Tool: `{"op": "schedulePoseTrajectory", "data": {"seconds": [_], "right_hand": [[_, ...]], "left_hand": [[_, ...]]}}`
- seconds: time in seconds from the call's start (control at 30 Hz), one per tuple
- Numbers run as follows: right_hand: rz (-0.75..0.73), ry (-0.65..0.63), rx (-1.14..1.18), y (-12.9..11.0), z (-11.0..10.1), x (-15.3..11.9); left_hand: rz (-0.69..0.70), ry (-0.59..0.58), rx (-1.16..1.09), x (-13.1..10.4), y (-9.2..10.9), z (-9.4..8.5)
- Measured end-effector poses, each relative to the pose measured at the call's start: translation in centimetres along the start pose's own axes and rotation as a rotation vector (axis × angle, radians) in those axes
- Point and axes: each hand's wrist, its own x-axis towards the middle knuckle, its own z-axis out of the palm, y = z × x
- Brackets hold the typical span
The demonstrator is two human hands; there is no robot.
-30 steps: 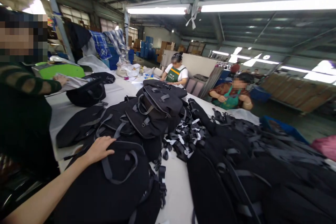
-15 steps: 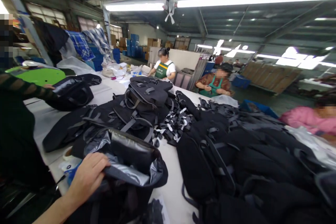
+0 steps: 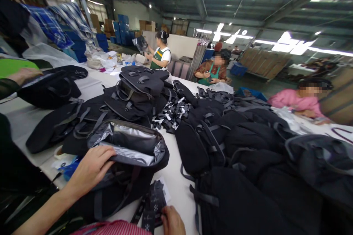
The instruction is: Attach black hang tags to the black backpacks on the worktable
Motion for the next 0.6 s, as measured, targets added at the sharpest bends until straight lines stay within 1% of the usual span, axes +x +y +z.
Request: {"op": "schedulePoseTrajectory", "data": {"seconds": [0.13, 0.17, 0.23, 0.33, 0.47, 0.53, 0.6], "right_hand": [[-0.070, -0.185, -0.170, -4.7, -0.3, 3.6], [-0.074, -0.217, -0.211, -5.6, -0.4, 4.4], [-0.053, -0.226, -0.252, -6.5, -0.5, 5.5], [-0.012, -0.236, -0.291, -6.1, -0.3, 5.6], [-0.067, -0.313, -0.297, -5.1, 0.8, 4.0], [-0.092, -0.288, -0.282, -5.0, 1.7, 3.5], [-0.124, -0.258, -0.265, -5.1, 2.6, 3.8]], "left_hand": [[0.046, -0.002, -0.009, -0.5, 0.3, -0.1], [0.053, 0.001, -0.007, -0.6, 0.3, -0.1], [0.058, 0.010, -0.005, -0.7, 0.3, -0.1], [0.046, 0.019, 0.009, -0.7, 0.1, 0.1], [0.026, 0.009, 0.054, 0.0, 0.0, 1.0], [0.020, -0.018, 0.052, 0.7, 0.1, 1.4], [0.013, -0.056, 0.035, 1.3, 0.2, 1.7]]}}
